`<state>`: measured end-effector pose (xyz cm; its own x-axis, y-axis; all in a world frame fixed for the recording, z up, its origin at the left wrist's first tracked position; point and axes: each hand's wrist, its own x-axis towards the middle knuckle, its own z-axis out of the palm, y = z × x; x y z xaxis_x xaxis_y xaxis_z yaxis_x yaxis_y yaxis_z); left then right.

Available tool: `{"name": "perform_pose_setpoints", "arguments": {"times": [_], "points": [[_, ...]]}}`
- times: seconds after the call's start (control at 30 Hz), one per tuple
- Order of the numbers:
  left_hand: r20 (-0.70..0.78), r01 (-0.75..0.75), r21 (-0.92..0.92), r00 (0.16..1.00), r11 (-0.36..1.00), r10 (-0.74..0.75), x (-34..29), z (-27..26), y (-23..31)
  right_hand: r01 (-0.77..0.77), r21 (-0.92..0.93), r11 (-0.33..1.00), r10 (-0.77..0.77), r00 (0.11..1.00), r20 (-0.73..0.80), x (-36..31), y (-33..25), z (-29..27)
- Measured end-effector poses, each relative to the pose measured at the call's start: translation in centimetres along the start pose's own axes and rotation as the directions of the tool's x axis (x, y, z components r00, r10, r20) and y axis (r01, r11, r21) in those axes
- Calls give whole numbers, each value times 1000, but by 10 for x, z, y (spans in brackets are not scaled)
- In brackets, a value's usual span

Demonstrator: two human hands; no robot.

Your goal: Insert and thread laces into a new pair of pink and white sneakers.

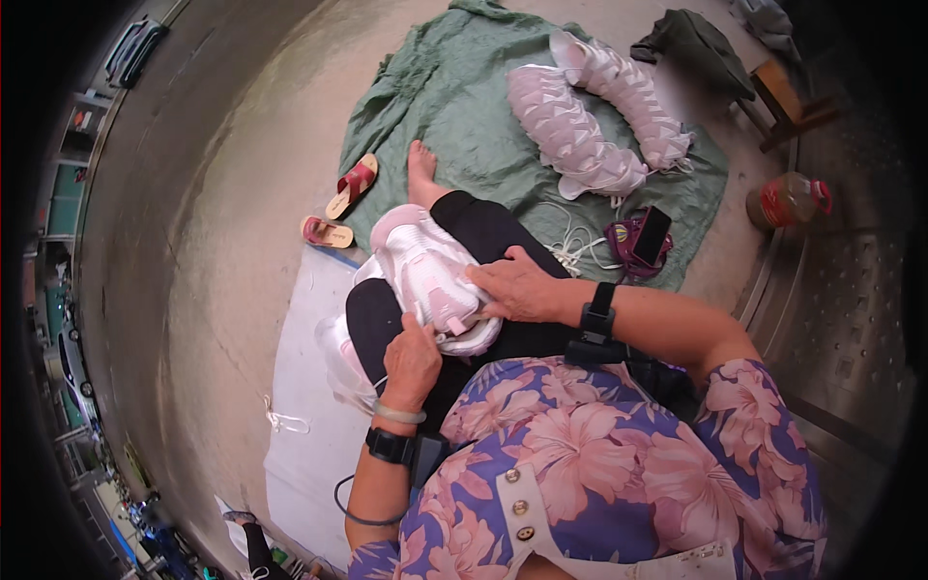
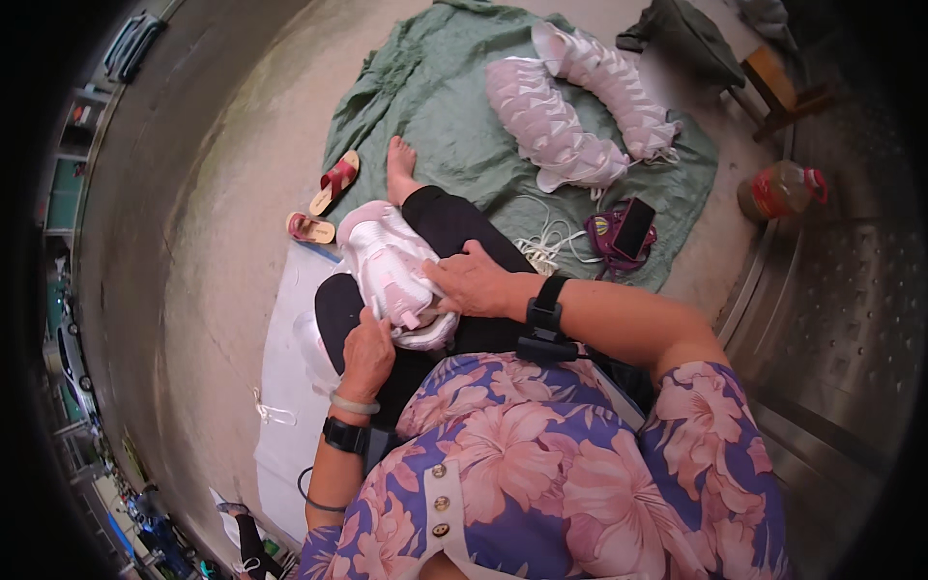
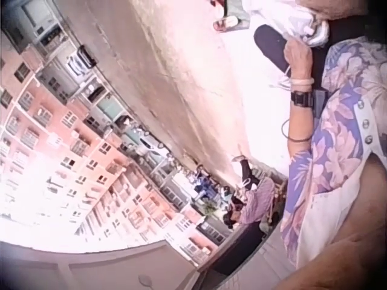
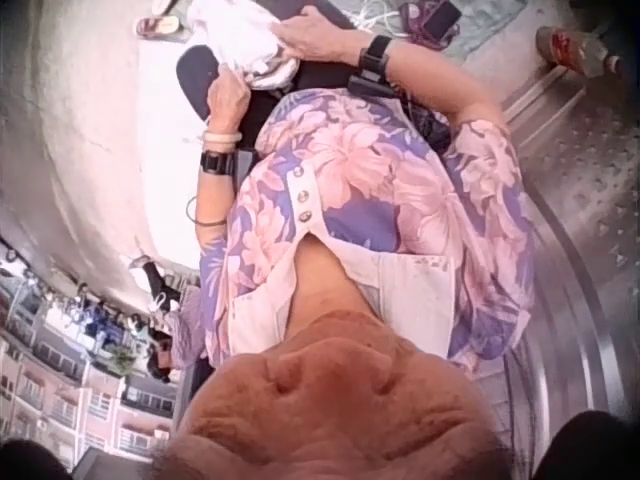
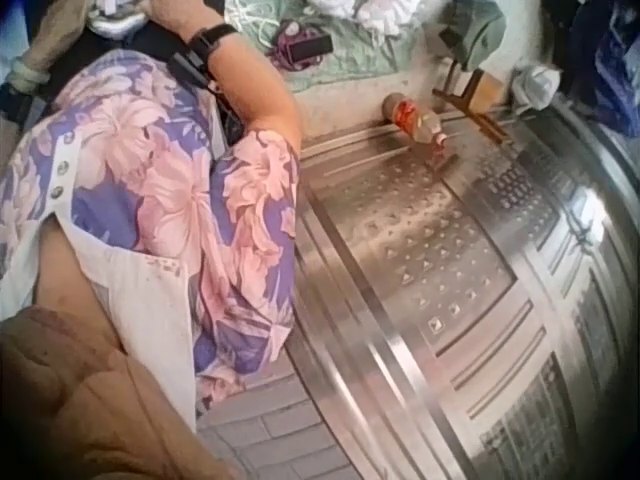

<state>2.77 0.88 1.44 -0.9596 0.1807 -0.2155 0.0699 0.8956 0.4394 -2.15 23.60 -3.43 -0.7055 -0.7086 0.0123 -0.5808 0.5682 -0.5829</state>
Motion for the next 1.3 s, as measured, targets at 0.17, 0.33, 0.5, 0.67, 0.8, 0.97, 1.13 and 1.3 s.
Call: {"name": "perform_pose_setpoints", "arguments": {"times": [0.17,0.33,0.5,0.67,0.8,0.97,1.13,1.3], "points": [[151,161,-376,982,912,-111,-5,-16,1,-32,345,938,82,988,-132,-8,21,-38],[206,246,-475,965,845,-165,-1,-22,12,-464,777,426,787,614,-65,-64,154,0],[208,267,-464,960,845,-189,5,-24,15,-849,242,469,877,480,-18,-109,213,72],[269,345,-477,933,808,-239,9,-22,10,-858,121,500,848,513,136,-104,221,120],[313,380,-489,917,785,-248,4,-25,4,-807,80,585,779,587,220,-85,218,138],[352,407,-530,904,744,-243,-1,-24,-9,-780,-123,614,754,532,385,-59,199,141],[393,418,-572,895,706,-211,4,-23,-10,-770,-176,613,758,512,404,-79,209,151],[387,390,-607,906,692,-171,12,-32,-5,-774,380,506,836,549,7,-79,196,108]]}}
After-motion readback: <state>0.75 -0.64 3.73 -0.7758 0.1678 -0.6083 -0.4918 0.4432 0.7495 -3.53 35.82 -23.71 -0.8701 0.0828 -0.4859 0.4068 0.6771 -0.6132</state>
